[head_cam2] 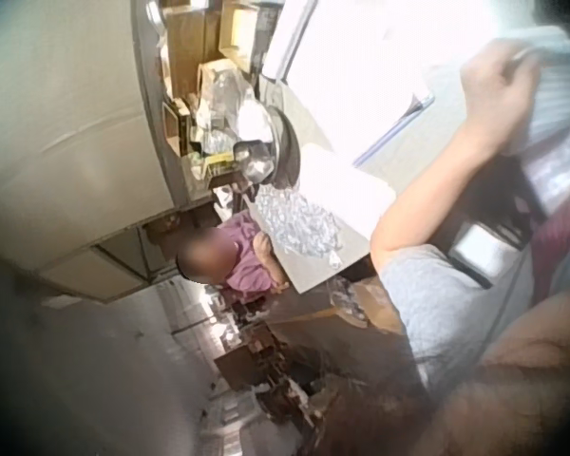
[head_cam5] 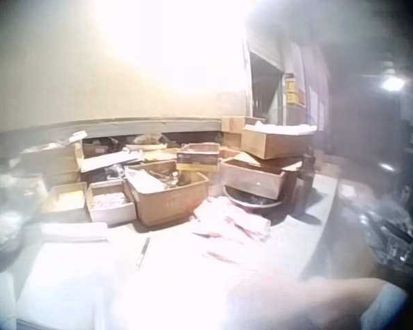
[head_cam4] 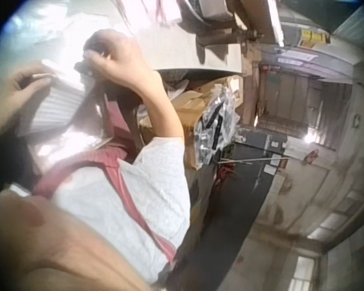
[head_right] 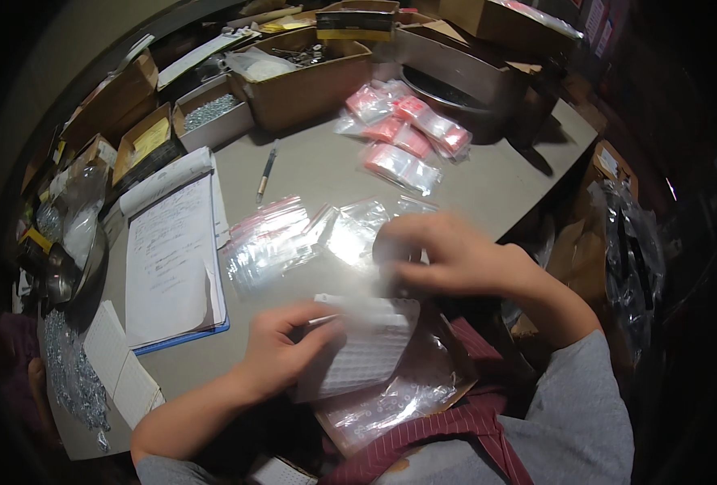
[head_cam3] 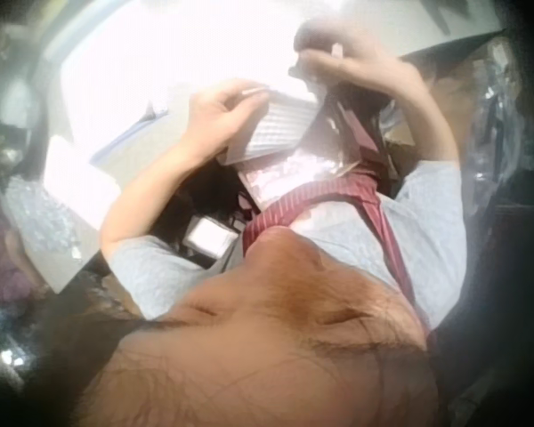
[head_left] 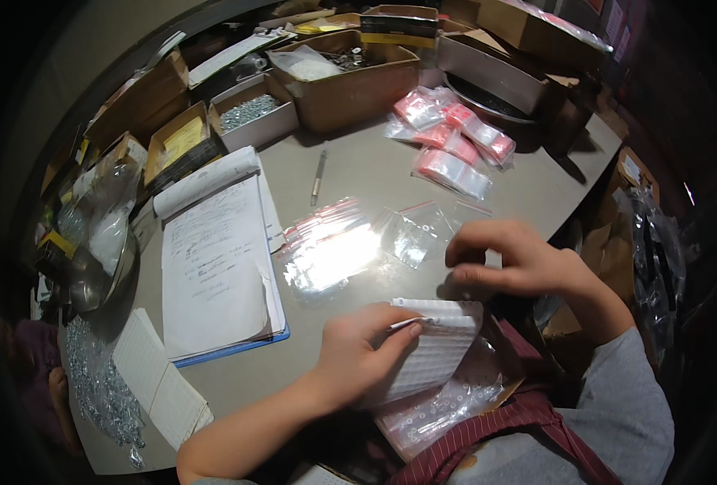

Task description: The person repeatedly tears off small adhesive labels from a sheet and places them into clear plastic bags on a cluttered workbench. The person handles the label sheet and bags by hand, moving completed bags aside as they continue the process.

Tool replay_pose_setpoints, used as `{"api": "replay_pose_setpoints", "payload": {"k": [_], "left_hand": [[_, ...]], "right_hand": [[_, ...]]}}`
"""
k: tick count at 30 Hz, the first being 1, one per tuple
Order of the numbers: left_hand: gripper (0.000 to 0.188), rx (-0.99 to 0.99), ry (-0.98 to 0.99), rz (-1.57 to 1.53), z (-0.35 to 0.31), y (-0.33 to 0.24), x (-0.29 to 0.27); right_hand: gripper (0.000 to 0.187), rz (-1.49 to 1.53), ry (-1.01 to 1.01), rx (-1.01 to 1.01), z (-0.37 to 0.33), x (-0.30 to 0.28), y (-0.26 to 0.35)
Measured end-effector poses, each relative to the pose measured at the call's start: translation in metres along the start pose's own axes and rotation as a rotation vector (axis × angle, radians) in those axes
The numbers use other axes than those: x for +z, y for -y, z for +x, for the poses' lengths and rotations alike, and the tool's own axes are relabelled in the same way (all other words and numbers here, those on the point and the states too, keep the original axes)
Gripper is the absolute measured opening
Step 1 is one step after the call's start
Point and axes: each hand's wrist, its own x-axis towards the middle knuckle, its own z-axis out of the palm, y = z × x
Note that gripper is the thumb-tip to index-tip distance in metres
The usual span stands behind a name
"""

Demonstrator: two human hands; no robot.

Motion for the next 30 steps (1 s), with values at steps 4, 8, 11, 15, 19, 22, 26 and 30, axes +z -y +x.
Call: {"api": "replay_pose_setpoints", "payload": {"k": [4,8,11,15,19,22,26,30], "left_hand": [[0.017,-0.033,-0.043,0.049,-0.003,0.0,-0.001],[0.016,-0.094,-0.058,0.041,-0.003,0.001,-0.001],[0.016,-0.117,-0.038,0.005,-0.001,-0.004,-0.002],[0.018,-0.278,-0.055,-0.22,-0.001,-0.004,-0.002],[0.02,-0.329,-0.071,-0.296,0.0,-0.003,-0.004],[0.02,-0.291,-0.064,-0.254,-0.001,0.002,-0.003],[0.02,-0.252,-0.018,-0.168,0.002,0.0,-0.005],[0.021,-0.243,-0.012,-0.136,0.0,0.005,-0.004]], "right_hand": [[0.02,-0.113,0.088,-0.054,-0.025,0.01,0.019],[0.022,-0.215,-0.007,-0.087,-0.04,0.026,0.018],[0.024,-0.266,-0.078,-0.098,-0.047,0.032,0.016],[0.023,-0.327,-0.167,-0.138,-0.05,0.041,0.013],[0.019,-0.169,-0.195,-0.126,-0.047,0.021,0.009],[0.017,-0.063,-0.195,0.205,-0.026,-0.007,-0.019],[0.023,-0.297,-0.063,0.323,-0.005,-0.021,-0.055],[0.029,-0.295,-0.093,0.34,0.003,-0.018,-0.063]]}}
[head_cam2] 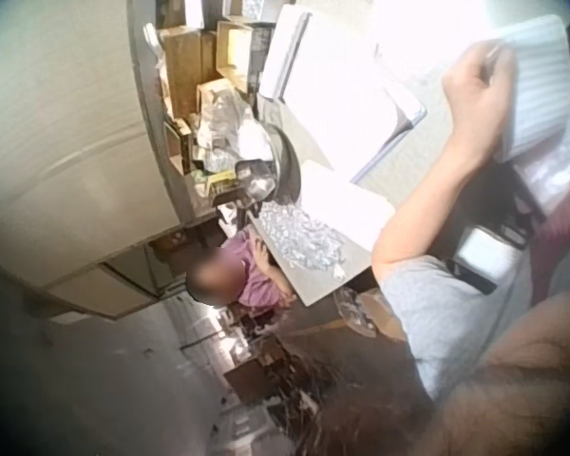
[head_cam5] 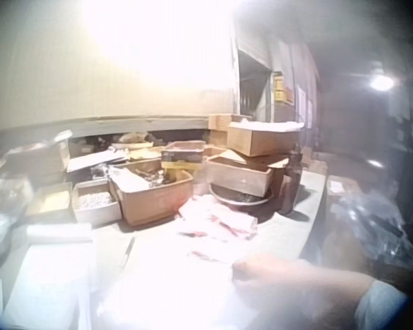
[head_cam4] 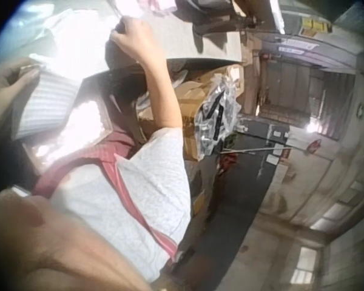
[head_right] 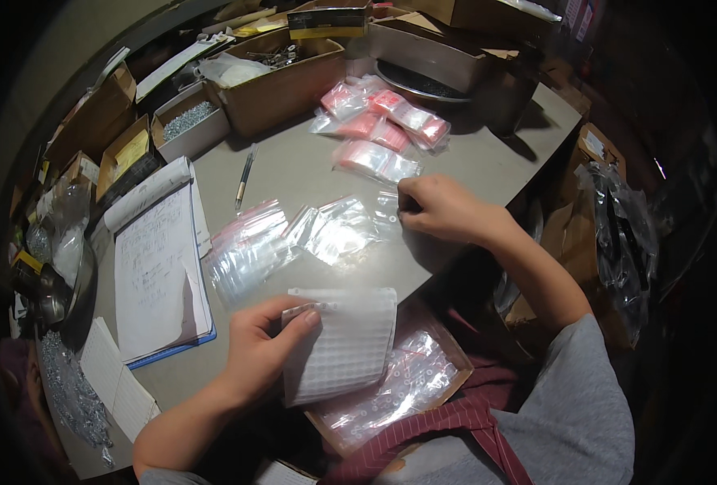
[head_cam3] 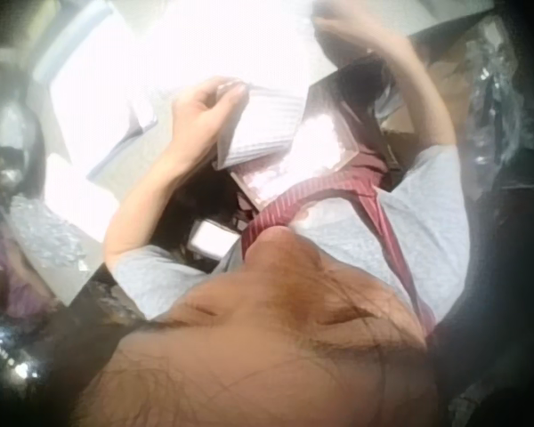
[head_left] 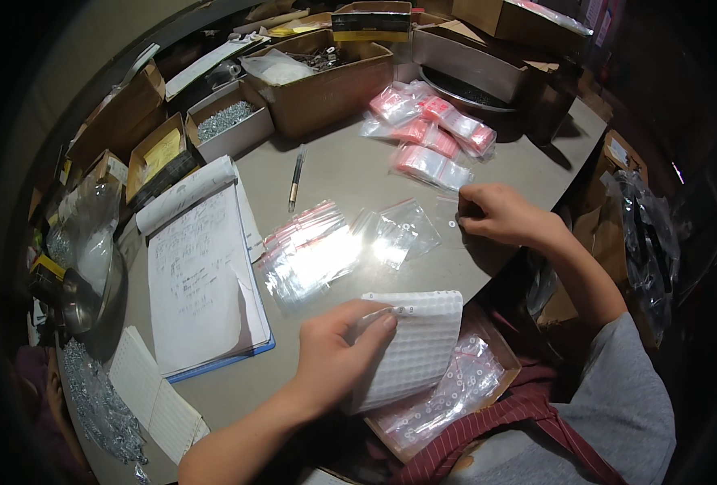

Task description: The person repeatedly tears off small adhesive labels from a sheet and places them into clear plastic bags on a cluttered workbench. The person handles the label sheet and bags by hand, moving completed bags aside as they continue the process.

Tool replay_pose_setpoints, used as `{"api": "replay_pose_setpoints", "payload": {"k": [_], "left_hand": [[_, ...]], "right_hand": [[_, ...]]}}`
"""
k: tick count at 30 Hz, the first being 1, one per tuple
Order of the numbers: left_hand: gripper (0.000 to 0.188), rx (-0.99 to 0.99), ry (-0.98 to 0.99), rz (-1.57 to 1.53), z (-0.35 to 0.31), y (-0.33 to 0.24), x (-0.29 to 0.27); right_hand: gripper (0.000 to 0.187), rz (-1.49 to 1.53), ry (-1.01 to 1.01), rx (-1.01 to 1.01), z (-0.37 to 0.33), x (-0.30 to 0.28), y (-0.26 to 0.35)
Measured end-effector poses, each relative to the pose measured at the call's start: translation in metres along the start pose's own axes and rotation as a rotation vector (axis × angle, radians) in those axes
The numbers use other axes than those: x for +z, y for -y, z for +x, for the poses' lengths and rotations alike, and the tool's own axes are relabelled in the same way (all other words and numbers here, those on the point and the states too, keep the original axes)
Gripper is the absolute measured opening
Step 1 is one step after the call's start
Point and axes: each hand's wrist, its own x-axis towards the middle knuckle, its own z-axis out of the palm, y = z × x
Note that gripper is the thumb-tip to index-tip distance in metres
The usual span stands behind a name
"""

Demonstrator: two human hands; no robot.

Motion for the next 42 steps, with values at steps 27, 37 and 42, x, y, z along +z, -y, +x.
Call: {"api": "replay_pose_setpoints", "payload": {"k": [27,37,42], "left_hand": [[0.02,0.111,0.051,0.085,-0.001,-0.009,0.0],[0.022,0.146,0.055,0.112,0.002,-0.004,0.001],[0.022,0.161,0.052,0.121,0.001,-0.002,0.002]], "right_hand": [[0.033,0.083,-0.012,-0.591,-0.056,0.031,0.096],[0.023,0.201,0.084,-0.061,0.027,0.001,0.039],[0.032,0.056,0.107,-0.07,0.046,0.016,0.024]]}}
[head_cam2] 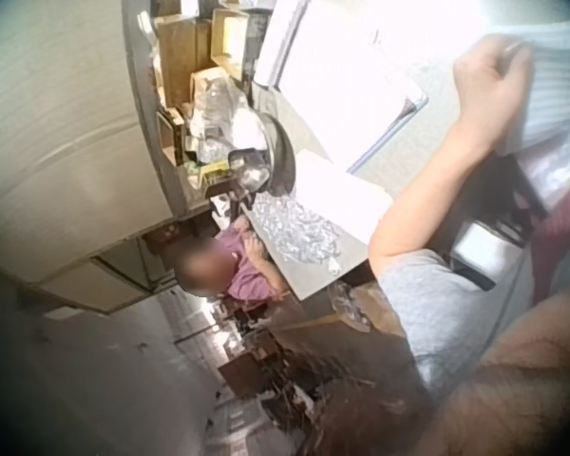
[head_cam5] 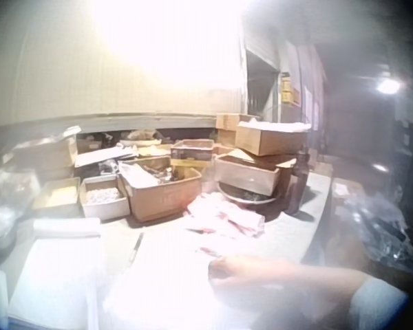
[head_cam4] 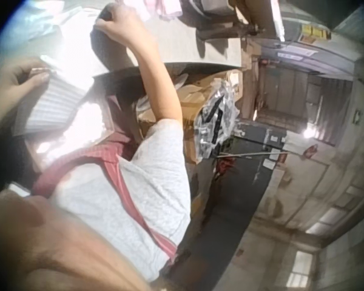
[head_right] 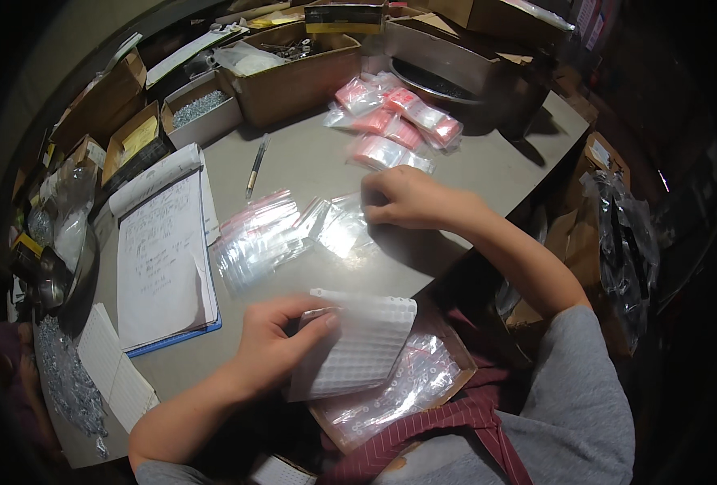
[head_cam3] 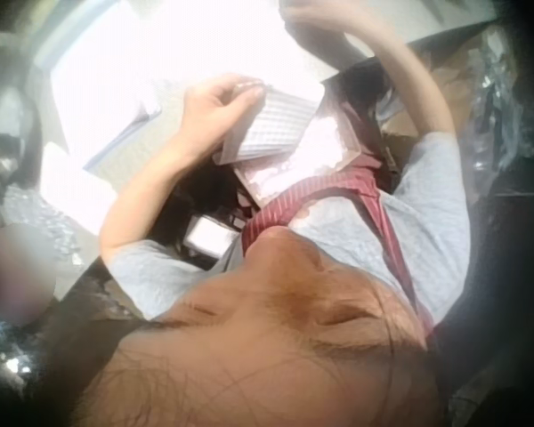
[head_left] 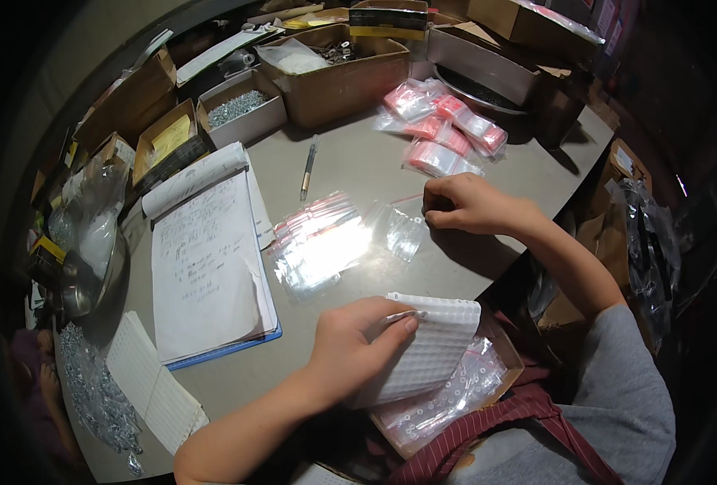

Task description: The person repeatedly tears off small adhesive labels from a sheet and places them into clear plastic bags on a cluttered workbench. The person handles the label sheet and bags by hand, moving completed bags aside as they continue the process.

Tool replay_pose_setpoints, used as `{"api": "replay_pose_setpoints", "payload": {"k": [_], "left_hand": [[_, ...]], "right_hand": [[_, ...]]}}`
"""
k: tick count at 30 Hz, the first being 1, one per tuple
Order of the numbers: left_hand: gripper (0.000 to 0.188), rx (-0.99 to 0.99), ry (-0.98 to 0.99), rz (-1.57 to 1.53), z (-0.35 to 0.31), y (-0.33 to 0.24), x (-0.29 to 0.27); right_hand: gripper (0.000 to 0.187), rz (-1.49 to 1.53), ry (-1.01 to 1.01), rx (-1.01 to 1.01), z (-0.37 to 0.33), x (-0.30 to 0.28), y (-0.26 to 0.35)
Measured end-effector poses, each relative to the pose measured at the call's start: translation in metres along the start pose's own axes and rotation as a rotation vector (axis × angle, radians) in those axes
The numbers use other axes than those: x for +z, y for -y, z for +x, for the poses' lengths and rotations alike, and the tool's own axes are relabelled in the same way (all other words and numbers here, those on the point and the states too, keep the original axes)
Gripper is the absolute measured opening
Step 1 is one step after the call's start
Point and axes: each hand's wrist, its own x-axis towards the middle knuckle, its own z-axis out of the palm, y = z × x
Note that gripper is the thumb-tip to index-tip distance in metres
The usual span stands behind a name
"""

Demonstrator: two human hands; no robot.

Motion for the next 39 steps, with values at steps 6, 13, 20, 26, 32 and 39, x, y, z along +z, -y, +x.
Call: {"api": "replay_pose_setpoints", "payload": {"k": [6,13,20,26,32,39], "left_hand": [[0.022,-0.045,-0.008,-0.073,-0.002,-0.001,0.001],[0.02,-0.042,0.013,-0.119,-0.006,-0.004,-0.005],[0.019,0.083,0.072,-0.051,-0.004,-0.005,-0.007],[0.02,0.062,0.039,-0.031,-0.004,-0.005,-0.004],[0.021,0.007,0.056,-0.094,-0.005,-0.005,-0.004],[0.023,0.027,0.04,-0.065,-0.004,-0.006,-0.002]], "right_hand": [[0.059,-0.161,0.099,0.11,-0.026,-0.026,-0.004],[0.055,-0.015,0.402,-0.147,-0.091,-0.019,0.032],[0.033,-0.075,0.099,-0.3,-0.07,-0.012,0.048],[0.041,-0.542,-0.278,-0.514,-0.036,0.039,0.032],[0.042,-0.648,-0.203,-0.298,-0.043,0.034,0.041],[0.025,-0.212,-0.144,-0.124,-0.007,-0.002,0.011]]}}
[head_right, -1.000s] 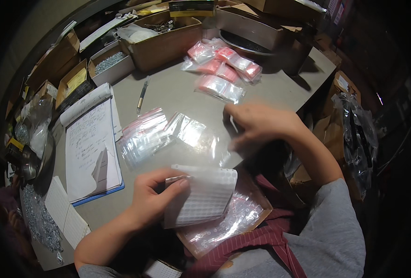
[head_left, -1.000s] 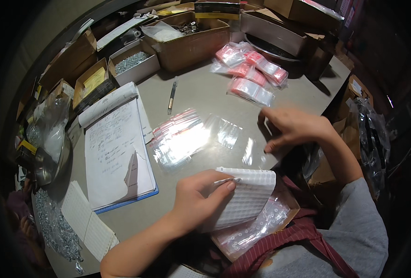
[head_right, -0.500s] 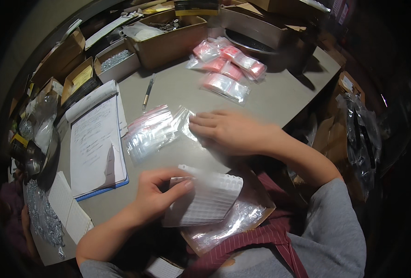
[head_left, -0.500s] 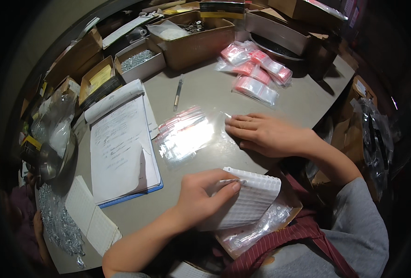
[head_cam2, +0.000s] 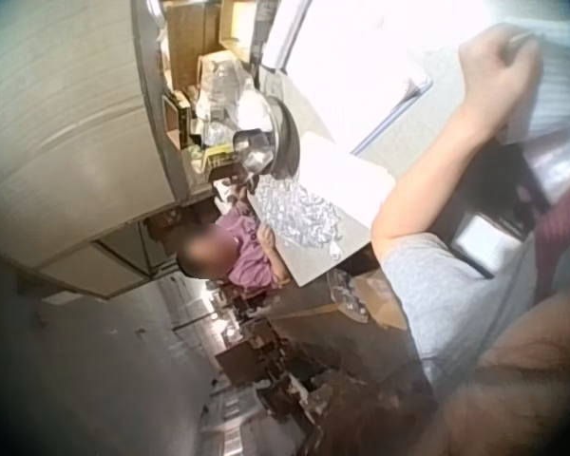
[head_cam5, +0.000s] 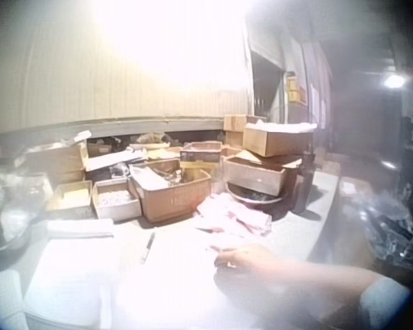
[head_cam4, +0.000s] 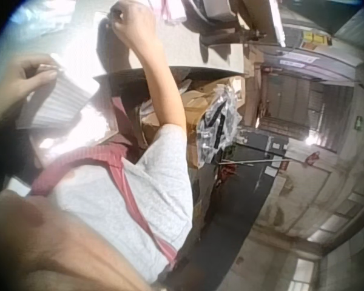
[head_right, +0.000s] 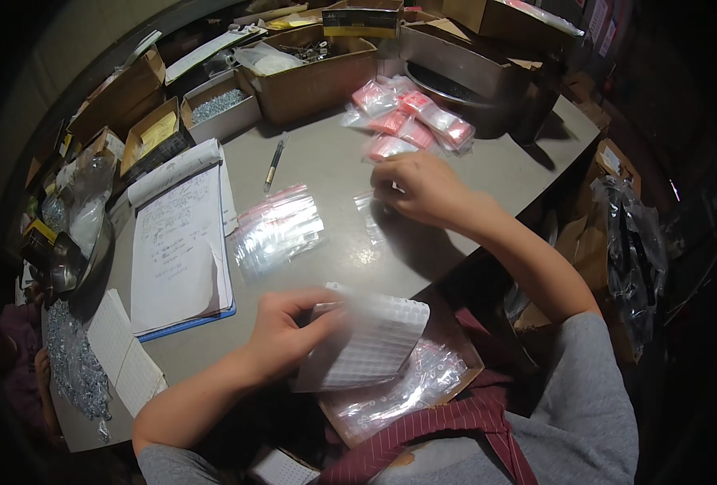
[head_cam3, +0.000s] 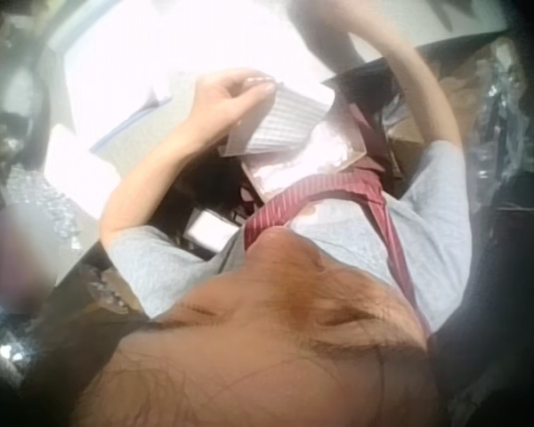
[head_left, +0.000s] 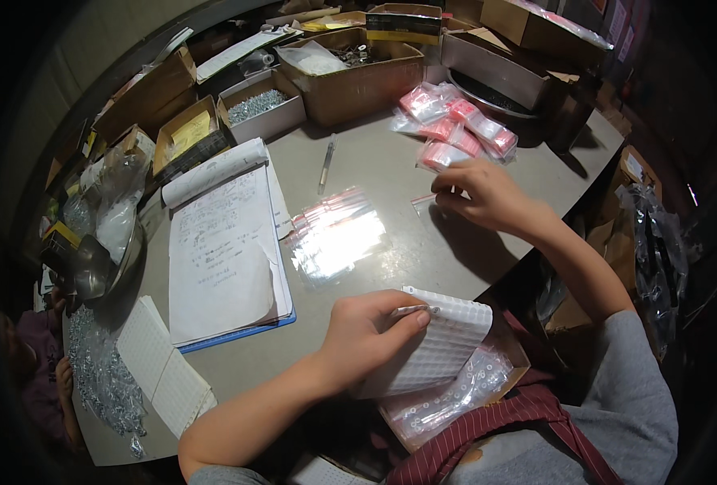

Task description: The person repeatedly tears off small adhesive labels from a sheet and places them into clear plastic bags on a cluttered workbench. The person handles the label sheet and bags by hand, moving completed bags aside as they continue the process.

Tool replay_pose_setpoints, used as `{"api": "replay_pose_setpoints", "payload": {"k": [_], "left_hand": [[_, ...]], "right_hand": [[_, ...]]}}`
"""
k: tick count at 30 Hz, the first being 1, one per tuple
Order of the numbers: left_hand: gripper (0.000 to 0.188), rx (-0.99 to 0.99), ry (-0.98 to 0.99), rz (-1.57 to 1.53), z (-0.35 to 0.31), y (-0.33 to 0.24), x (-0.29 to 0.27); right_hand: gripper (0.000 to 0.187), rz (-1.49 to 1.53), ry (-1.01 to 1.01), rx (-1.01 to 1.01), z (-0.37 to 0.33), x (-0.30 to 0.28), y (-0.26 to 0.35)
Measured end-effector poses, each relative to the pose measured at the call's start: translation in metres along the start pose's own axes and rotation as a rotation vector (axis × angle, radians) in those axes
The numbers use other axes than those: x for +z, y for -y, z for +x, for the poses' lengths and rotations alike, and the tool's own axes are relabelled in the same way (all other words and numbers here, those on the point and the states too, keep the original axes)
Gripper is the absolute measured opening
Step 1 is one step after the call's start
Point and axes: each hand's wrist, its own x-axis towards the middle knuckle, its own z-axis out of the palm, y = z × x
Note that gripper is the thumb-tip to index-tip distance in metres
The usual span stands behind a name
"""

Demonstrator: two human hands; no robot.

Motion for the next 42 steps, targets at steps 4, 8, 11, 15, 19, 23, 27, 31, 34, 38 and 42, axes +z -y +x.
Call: {"api": "replay_pose_setpoints", "payload": {"k": [4,8,11,15,19,23,27,31,34,38,42], "left_hand": [[0.024,0.001,0.017,0.0,0.001,0.002,0.0],[0.025,-0.079,0.002,-0.046,0.001,0.005,0.0],[0.026,-0.112,-0.016,-0.096,0.001,0.014,0.002],[0.028,-0.086,-0.042,-0.097,0.003,0.015,0.004],[0.031,-0.109,-0.052,-0.074,0.005,0.018,0.005],[0.032,-0.165,-0.021,-0.052,0.005,0.007,0.001],[0.033,-0.161,-0.036,-0.07,0.004,0.006,0.002],[0.031,-0.173,-0.028,-0.114,0.005,0.008,0.002],[0.028,-0.118,-0.027,-0.014,0.003,0.006,0.002],[0.023,0.065,-0.021,0.174,0.001,-0.002,0.003],[0.022,0.086,-0.032,0.162,0.001,-0.002,0.004]], "right_hand": [[0.026,0.11,0.084,-0.008,0.016,0.004,-0.014],[0.028,0.377,0.116,-0.005,0.013,0.013,-0.009],[0.028,0.736,0.178,0.118,0.007,0.013,0.005],[0.028,0.539,-0.046,-0.108,-0.007,0.012,0.025],[0.034,0.373,-0.125,-0.318,-0.031,0.007,0.051],[0.041,0.245,-0.093,-0.421,-0.053,0.008,0.077],[0.042,0.109,-0.181,-0.42,-0.06,0.015,0.08],[0.042,0.163,-0.262,-0.446,-0.059,0.018,0.072],[0.039,0.22,-0.274,-0.368,-0.046,0.011,0.057],[0.036,0.207,-0.217,-0.262,-0.034,0.031,0.052],[0.042,0.09,-0.299,-0.383,-0.035,0.043,0.037]]}}
